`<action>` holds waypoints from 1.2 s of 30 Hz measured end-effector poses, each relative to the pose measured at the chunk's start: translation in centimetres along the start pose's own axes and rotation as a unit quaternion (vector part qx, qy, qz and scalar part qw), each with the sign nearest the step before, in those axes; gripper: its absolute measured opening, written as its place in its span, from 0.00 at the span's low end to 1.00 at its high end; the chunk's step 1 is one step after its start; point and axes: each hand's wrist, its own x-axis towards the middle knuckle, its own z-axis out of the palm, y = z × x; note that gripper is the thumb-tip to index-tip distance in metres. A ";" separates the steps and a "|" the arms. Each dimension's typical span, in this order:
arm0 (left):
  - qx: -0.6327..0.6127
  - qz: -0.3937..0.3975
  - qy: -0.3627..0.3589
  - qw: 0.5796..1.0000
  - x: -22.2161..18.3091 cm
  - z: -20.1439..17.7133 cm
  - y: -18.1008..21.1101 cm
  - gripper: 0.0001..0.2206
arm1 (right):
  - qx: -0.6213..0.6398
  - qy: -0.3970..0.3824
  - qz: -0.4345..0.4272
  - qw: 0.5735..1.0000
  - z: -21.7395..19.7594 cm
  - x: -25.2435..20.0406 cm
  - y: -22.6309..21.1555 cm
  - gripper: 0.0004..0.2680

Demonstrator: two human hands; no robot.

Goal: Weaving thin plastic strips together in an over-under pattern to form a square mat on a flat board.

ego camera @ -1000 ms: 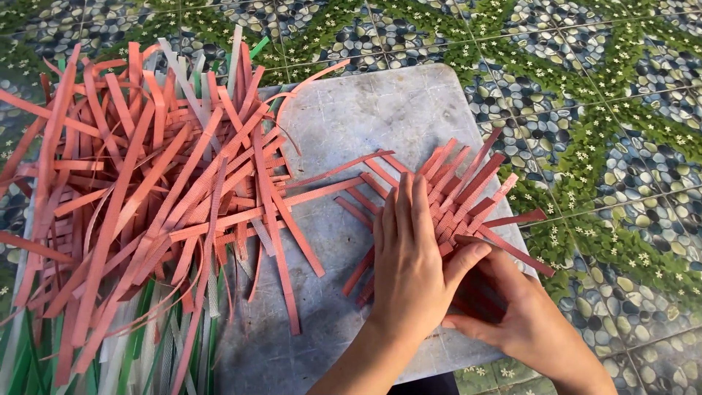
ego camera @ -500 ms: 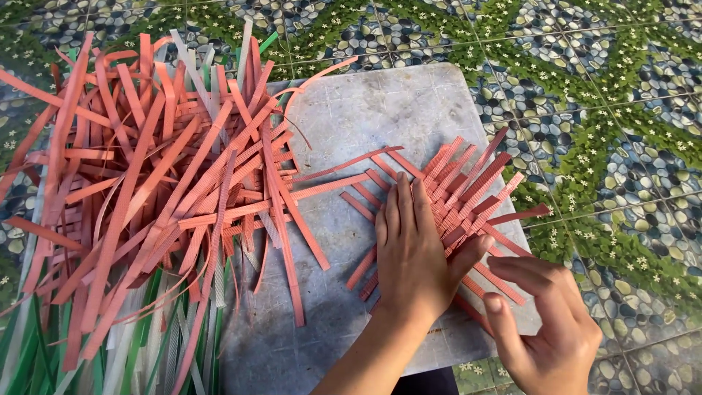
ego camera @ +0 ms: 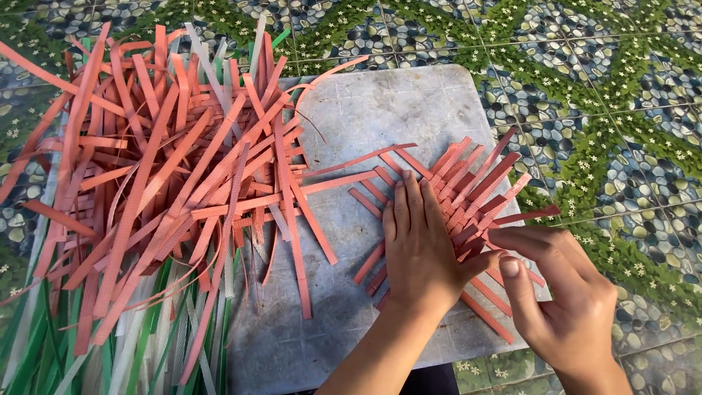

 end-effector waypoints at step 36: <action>0.126 -0.017 -0.058 0.990 -0.5 4.2 -0.8 0.39 | 0.165 -0.342 -0.162 0.911 6.1 5.4 3.8 0.31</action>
